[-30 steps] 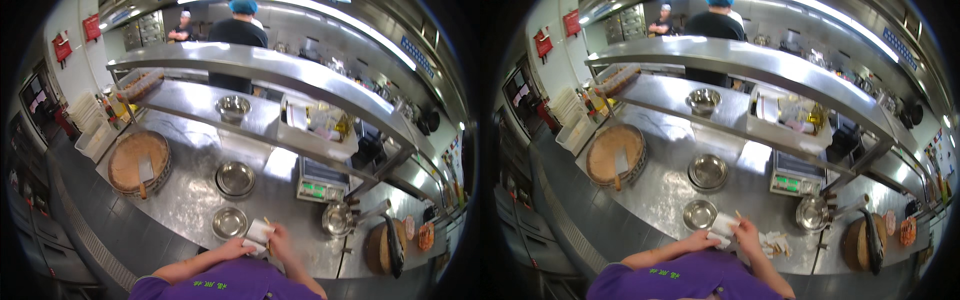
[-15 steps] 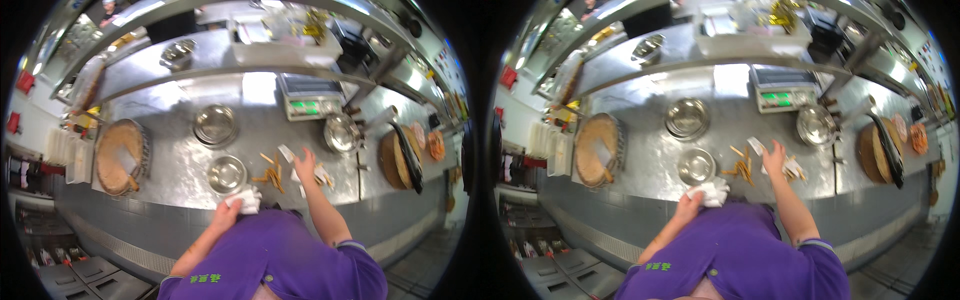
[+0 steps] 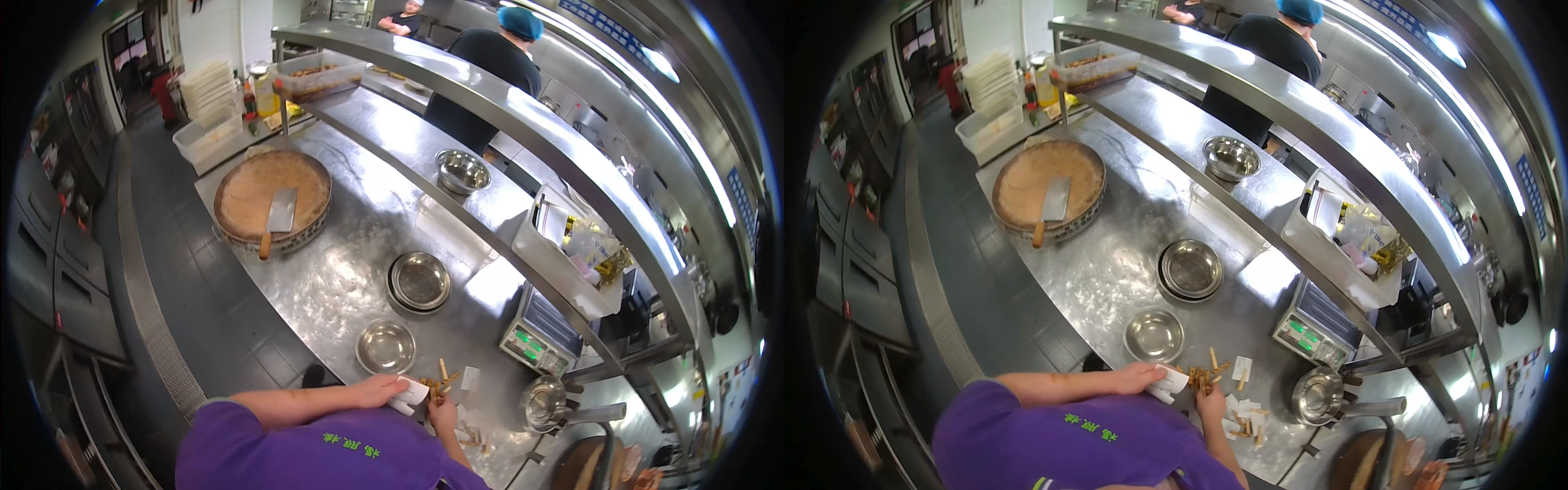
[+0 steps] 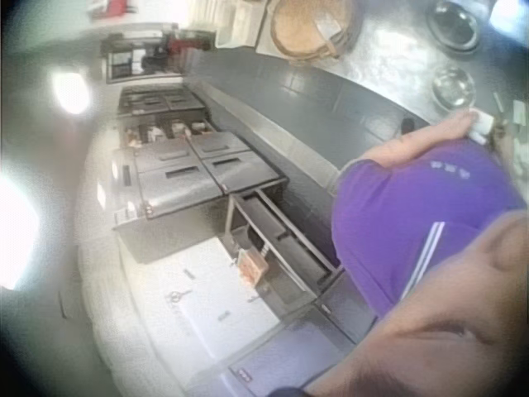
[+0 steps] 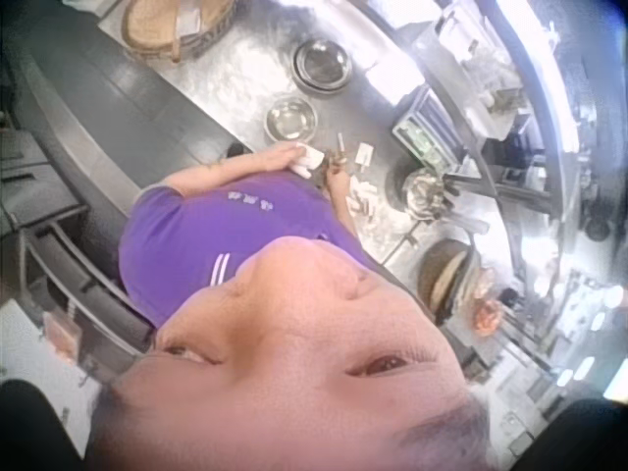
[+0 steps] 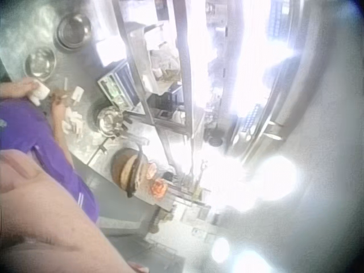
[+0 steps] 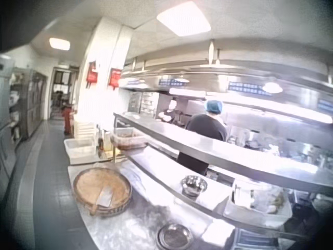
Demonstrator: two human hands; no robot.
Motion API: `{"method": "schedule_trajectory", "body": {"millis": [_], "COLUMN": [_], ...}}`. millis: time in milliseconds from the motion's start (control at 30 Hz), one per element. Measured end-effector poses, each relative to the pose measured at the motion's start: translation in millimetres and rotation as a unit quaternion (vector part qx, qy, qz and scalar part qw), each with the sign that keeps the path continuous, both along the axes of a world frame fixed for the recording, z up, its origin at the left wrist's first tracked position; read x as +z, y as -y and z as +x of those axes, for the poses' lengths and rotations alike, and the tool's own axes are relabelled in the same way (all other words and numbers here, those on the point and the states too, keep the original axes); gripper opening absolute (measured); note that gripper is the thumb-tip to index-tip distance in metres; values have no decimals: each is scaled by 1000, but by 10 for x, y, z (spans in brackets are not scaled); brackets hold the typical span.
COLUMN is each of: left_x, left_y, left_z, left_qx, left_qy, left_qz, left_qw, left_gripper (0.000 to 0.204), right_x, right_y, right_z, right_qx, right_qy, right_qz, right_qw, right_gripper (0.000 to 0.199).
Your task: The person moves a metal cart, retrieves small white packets and wooden sticks, and assembles them into bundles on a stainless steel counter. They then wash dark seaweed in a sink and retrieve metal food containers from a refrigerator.
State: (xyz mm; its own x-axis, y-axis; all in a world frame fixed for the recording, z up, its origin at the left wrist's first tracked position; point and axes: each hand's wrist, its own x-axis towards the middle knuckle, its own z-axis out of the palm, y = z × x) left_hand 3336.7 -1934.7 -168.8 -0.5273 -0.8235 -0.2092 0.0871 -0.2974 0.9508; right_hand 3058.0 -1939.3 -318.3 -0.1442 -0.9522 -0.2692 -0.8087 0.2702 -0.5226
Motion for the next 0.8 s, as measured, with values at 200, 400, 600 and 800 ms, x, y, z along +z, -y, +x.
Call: {"method": "schedule_trajectory", "body": {"millis": [200, 400, 600, 800], "left_x": [378, 387, 1378, 1408], "left_y": [145, 98, 220, 491], "left_z": [50, 104, 142, 148], "left_qx": [-23, 16, -2, 126], "left_qy": [57, -41, -132, -159], "left_qz": [-60, 45, 172, 139], "left_qw": [996, 998, 976, 969], "left_gripper": [41, 39, 38, 37], "right_x": [83, 505, 1527, 2024], "right_y": [-17, -74, 32, 141], "right_z": [-193, -23, 290, 239], "right_qx": [47, -97, -98, -76], "right_qy": [119, 407, 522, 586], "right_qz": [38, 81, 3, -51], "right_qw": [991, 905, 847, 805], "right_gripper": [55, 63, 46, 21]}}
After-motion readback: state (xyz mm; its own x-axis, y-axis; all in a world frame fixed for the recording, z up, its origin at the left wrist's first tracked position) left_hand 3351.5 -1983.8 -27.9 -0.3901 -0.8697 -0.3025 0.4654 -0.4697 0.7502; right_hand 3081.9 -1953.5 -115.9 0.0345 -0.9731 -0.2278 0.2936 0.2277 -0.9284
